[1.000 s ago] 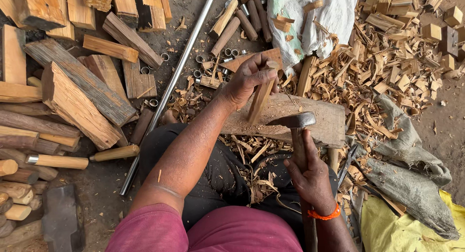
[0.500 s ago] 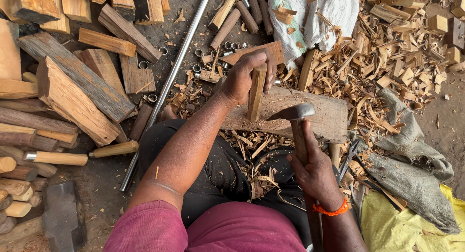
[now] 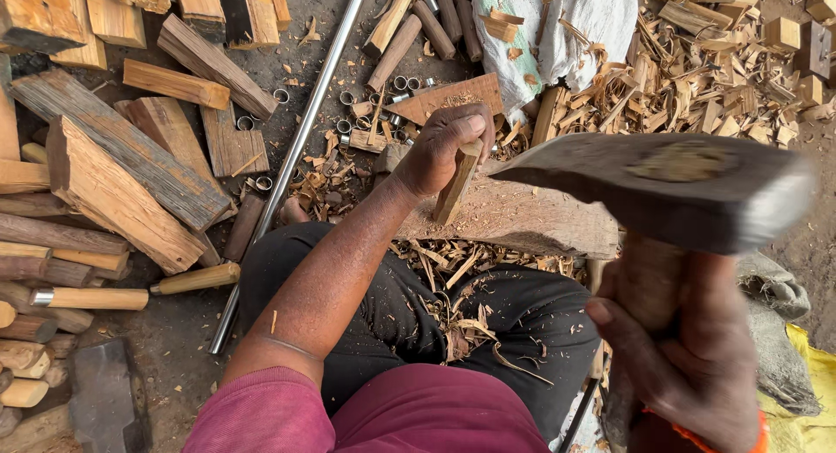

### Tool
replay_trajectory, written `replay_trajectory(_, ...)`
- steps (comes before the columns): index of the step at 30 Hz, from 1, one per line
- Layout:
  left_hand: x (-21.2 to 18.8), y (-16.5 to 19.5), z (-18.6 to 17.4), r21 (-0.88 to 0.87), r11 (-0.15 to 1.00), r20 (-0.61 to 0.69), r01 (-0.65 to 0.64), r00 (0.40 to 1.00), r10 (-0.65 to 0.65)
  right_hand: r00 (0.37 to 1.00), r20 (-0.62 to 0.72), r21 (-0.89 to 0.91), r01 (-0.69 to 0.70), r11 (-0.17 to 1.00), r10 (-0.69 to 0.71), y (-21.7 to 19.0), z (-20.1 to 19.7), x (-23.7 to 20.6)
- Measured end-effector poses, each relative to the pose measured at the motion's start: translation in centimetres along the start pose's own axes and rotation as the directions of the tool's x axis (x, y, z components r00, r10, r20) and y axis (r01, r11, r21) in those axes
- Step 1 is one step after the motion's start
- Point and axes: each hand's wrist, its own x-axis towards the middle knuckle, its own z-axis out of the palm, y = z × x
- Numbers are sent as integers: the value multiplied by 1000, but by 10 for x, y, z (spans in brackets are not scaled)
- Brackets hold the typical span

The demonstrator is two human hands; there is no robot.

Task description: The person sits on the ground and uses a hammer and chisel to carve small wooden blocks. They repeatedly strike the chisel to shape the wood, creating wood shavings that accumulate around the work area.

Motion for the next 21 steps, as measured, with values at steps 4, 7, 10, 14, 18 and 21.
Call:
replay_trajectory(4,0,-3,-1,71,994,7,-83,997,83,963,244,-316,189,930,-113,28,25,22)
replay_trajectory(7,1,-5,-4,68,995,-4,-76,997,76,947,250,-295,271,916,-200,29,18,22)
replay_trajectory(10,2,-6,-5,35,998,8,-57,998,57,989,131,-291,111,950,-75,2,-14,7)
replay_trajectory(14,0,-6,-3,61,993,26,-101,995,99,985,50,-37,165,986,-163,-19,-26,5)
replay_trajectory(18,-1,-7,-1,119,989,27,-84,996,82,935,248,-426,341,838,-254,8,12,26)
replay_trajectory(21,2,-9,-3,73,989,52,-128,991,124,906,300,-322,391,862,-299,19,20,25)
